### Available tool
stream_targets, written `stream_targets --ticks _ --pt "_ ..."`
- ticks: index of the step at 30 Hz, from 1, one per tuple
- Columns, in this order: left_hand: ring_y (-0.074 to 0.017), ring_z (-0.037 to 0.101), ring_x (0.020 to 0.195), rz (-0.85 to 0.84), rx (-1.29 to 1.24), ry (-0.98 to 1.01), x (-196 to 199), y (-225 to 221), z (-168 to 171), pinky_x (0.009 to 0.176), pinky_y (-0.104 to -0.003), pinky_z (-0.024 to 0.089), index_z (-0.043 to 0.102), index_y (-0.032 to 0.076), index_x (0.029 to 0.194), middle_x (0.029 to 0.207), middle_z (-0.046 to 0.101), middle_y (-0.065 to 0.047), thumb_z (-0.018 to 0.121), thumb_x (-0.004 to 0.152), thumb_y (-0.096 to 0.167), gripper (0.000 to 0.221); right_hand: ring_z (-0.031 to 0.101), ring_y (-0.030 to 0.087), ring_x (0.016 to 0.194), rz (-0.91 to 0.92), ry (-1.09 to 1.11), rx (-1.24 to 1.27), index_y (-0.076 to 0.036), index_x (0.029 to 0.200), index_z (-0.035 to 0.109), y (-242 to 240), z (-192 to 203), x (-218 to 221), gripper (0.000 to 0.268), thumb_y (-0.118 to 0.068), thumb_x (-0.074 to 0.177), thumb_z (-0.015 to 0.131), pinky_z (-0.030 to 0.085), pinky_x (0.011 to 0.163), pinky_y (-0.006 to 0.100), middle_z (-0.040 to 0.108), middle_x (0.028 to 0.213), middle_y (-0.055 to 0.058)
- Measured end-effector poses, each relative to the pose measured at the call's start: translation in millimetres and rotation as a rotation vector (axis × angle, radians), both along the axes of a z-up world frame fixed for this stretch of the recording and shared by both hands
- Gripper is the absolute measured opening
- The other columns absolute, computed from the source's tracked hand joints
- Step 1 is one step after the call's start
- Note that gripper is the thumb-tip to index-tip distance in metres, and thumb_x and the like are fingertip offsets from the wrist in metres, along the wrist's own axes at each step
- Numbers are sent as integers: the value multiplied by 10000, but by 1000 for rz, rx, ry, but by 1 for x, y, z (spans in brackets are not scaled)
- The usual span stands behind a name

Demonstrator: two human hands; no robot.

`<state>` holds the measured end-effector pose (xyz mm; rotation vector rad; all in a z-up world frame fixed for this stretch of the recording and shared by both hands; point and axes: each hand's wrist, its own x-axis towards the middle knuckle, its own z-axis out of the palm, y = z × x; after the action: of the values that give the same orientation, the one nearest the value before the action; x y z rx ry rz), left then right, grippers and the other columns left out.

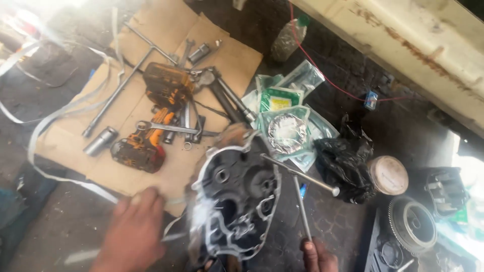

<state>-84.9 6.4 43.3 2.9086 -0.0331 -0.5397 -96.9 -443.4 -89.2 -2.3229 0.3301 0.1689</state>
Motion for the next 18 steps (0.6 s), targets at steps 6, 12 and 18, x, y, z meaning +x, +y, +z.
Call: stream_targets --ticks 6,12,18 --pt "-279 549 1192 209 41 -90 -34 0 -35 951 -454 387 584 95 1252 1319 528 -104 810 458 161 828 518 166 402 81 63 91 -60 816 724 22 14 -1 442 -455 934 567 356 460 361 499 433 60" --pt "-287 522 1209 239 22 13 -26 -21 -35 963 -488 391 561 153 1286 1316 540 -70 872 482 219 864 636 142 509 243 171 61 -68 833 753 -10 -6 -20 483 -513 928 590 478 531 326 605 491 52" --pt "-273 529 1214 180 -56 3 -15 -28 -43 991 -508 381 524 200 1389 1260 560 -36 849 554 186 896 690 177 497 74 187 -39 -112 982 818 -8 4 -30 471 -522 831 639 513 538 332 675 480 88"
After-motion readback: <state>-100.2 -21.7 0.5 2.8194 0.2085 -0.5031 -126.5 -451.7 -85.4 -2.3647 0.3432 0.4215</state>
